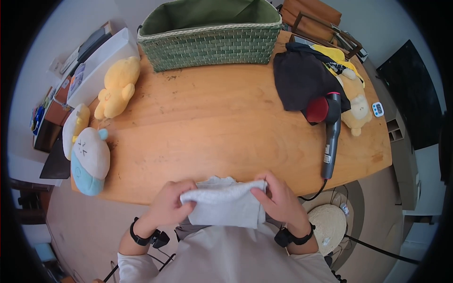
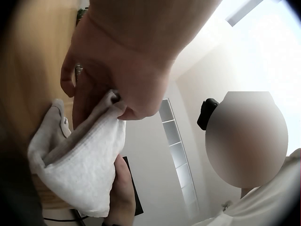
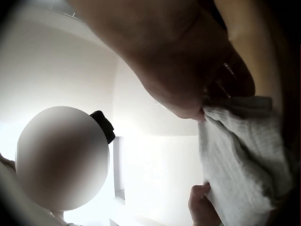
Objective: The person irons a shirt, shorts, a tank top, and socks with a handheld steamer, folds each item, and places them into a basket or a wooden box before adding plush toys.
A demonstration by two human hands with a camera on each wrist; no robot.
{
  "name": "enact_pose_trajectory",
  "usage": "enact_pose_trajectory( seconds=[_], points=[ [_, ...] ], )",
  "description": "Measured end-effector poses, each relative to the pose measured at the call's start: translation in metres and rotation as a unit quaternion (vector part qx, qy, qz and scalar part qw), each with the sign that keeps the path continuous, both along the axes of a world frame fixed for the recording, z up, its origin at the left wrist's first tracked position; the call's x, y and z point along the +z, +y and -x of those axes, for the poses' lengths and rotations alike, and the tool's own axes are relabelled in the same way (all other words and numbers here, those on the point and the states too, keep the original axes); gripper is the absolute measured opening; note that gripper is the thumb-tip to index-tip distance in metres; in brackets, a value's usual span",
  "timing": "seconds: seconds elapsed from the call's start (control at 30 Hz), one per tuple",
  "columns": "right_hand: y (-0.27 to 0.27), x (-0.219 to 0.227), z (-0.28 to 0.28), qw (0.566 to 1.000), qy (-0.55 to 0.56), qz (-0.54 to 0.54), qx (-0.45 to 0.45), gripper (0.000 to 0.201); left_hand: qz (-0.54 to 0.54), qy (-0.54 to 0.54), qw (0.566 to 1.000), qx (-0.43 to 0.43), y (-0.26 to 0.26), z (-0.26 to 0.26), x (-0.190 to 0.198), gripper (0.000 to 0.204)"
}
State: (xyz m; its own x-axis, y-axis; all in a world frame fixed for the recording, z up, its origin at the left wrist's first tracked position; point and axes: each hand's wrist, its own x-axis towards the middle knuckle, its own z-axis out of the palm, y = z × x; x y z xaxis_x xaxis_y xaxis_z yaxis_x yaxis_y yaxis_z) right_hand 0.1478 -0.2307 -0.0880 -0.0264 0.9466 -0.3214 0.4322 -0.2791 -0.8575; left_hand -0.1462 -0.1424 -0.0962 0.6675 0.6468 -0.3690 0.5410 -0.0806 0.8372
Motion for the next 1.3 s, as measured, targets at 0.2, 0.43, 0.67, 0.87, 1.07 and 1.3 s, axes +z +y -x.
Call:
enact_pose_trajectory(
  seconds=[0.2,0.43,0.67,0.87,1.07,1.3],
  points=[
    [0.011,-0.024,0.007,0.942,-0.196,-0.271,0.009,0.043,-0.379,0.060,0.923,0.016,0.005,-0.020,-0.011,0.040],
    [-0.018,-0.027,0.013,0.931,-0.232,-0.173,0.221,0.078,-0.400,0.098,0.888,-0.204,-0.025,-0.022,-0.012,0.062],
    [-0.023,-0.039,0.017,0.901,-0.321,-0.194,0.218,0.087,-0.406,0.067,0.889,-0.203,-0.018,-0.012,-0.013,0.053],
    [-0.026,-0.063,0.007,0.973,0.006,-0.205,0.109,0.059,-0.199,-0.100,0.971,-0.086,-0.005,-0.006,-0.006,0.038],
    [0.000,-0.054,0.018,0.910,0.314,-0.162,-0.215,0.051,-0.096,-0.110,0.988,0.055,0.014,-0.040,-0.001,0.034],
    [0.008,-0.039,0.021,0.913,-0.147,-0.378,-0.056,0.055,-0.142,0.001,0.989,-0.052,0.032,-0.057,0.005,0.036]
  ],
)
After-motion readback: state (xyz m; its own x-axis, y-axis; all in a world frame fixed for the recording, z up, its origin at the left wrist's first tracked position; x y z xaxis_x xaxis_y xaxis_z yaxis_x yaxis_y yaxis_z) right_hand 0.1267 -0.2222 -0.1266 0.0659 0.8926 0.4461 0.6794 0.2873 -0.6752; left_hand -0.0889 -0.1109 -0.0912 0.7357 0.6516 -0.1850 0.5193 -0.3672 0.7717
